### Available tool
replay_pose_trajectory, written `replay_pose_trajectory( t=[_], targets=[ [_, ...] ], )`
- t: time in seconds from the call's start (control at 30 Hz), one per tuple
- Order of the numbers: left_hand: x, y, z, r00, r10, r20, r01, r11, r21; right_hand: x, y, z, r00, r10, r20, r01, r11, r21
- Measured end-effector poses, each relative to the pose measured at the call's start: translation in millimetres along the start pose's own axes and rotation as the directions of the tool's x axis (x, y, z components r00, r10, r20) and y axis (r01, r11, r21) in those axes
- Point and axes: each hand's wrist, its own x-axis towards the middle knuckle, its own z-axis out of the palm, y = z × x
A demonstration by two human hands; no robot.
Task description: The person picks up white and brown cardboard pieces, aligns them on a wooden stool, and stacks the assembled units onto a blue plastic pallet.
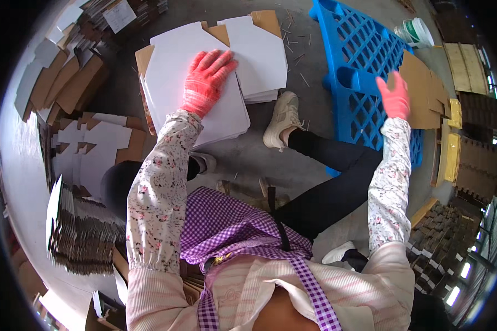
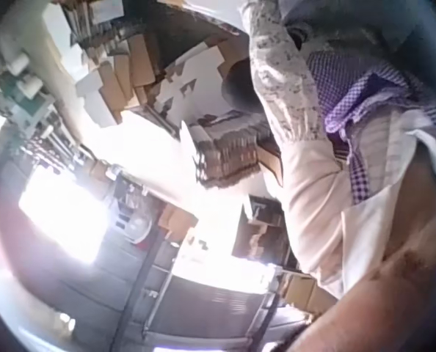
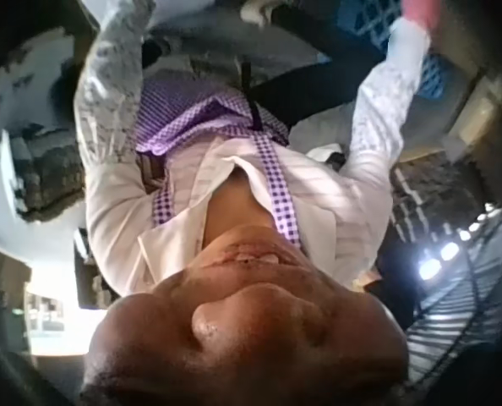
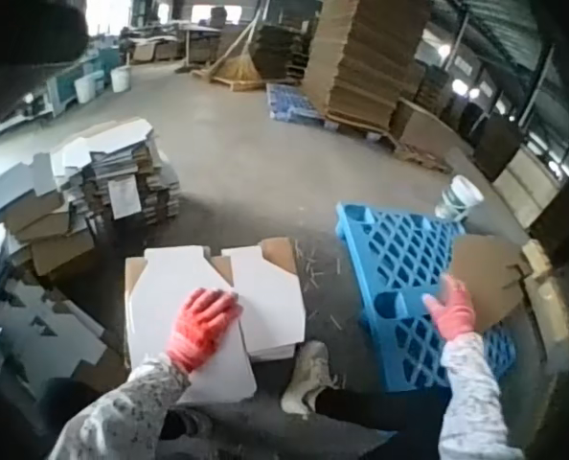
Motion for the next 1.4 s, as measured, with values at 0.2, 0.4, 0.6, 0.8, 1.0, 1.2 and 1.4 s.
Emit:
replay_pose_trajectory(
  t=[0.2,0.4,0.6,0.8,1.0,1.2,1.4],
  targets=[
    [-8.3,-4.0,9.6,1.0,0.008,-0.018,-0.008,1.0,0.002,-27.7,-181.1,111.3,0.906,-0.403,-0.132,0.424,0.861,0.28],
    [-1.2,2.4,7.7,0.998,0.022,-0.058,-0.024,0.999,-0.033,-19.0,-221.9,173.3,0.967,-0.254,0.016,0.202,0.805,0.558],
    [-5.4,-3.9,1.8,0.999,0.01,-0.041,-0.011,1.0,-0.028,-17.5,-226.5,160.3,0.944,-0.32,0.081,0.195,0.74,0.644],
    [5.7,1.3,4.1,0.997,0.048,-0.06,-0.051,0.998,-0.045,-13.6,-219.9,150.5,0.95,-0.303,0.072,0.186,0.737,0.65],
    [-9.9,-7.4,-5.6,0.998,0.03,-0.049,-0.032,0.999,-0.039,8.1,-157.2,85.8,0.898,-0.391,-0.202,0.425,0.89,0.163],
    [3.9,4.6,-1.5,1.0,0.013,0.028,-0.012,1.0,-0.028,0.7,63.1,-11.9,0.929,0.324,-0.176,-0.365,0.738,-0.567],
    [1.4,0.5,8.6,1.0,0.015,0.027,-0.014,1.0,-0.022,-12.3,153.8,-4.8,0.907,0.377,0.187,-0.178,0.746,-0.641]
  ],
)
